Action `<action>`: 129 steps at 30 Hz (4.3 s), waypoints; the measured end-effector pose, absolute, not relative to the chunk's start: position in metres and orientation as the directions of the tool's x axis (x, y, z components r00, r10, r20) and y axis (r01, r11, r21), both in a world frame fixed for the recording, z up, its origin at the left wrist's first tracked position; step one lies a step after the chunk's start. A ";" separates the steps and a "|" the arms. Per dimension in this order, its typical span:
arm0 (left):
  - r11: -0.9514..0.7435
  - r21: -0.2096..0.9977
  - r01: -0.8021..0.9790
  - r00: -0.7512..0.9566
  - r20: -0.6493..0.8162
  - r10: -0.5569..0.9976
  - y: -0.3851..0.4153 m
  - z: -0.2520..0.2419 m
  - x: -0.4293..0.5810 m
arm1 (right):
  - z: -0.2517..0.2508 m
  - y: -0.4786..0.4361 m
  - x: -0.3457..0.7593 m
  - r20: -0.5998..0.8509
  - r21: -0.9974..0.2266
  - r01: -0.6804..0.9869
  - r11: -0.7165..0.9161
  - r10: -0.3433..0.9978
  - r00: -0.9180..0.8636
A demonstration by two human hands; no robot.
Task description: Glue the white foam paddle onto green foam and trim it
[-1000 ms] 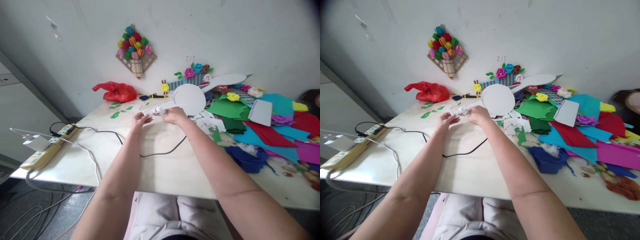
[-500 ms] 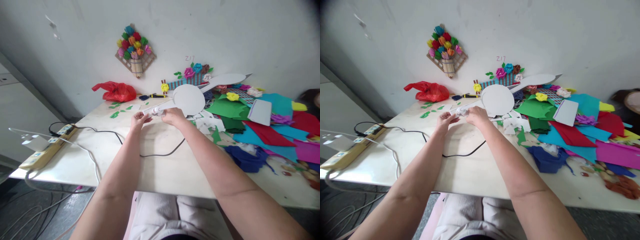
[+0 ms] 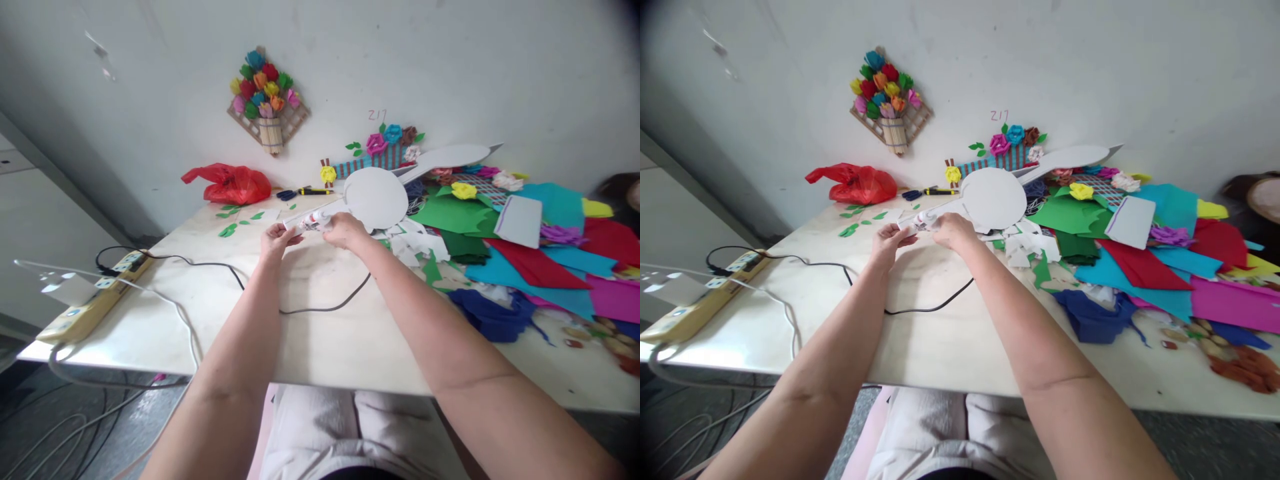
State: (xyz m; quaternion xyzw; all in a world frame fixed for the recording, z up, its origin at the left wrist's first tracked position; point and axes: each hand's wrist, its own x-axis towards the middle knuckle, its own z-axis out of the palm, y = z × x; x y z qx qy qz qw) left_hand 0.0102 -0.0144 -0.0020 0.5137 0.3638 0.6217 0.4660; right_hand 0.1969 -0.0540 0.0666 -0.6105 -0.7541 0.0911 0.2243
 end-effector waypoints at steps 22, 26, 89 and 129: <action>-0.245 0.932 -0.266 -0.068 0.235 0.970 -0.011 -0.006 0.013 | 0.099 -0.070 0.203 0.159 -0.330 0.929 0.168 0.980 -0.121; -0.246 0.931 -0.269 -0.045 0.243 0.969 -0.010 -0.006 0.013 | 0.098 -0.070 0.203 0.121 -0.332 0.930 0.156 0.985 -0.122; -0.215 0.947 -0.241 -0.015 0.218 0.976 -0.012 -0.005 0.012 | 0.103 -0.070 0.209 0.079 -0.473 0.873 0.121 0.992 -0.095; -0.255 0.932 -0.259 0.036 0.274 0.961 -0.012 -0.007 0.012 | 0.079 -0.059 0.198 0.185 -0.399 0.905 0.149 0.980 -0.079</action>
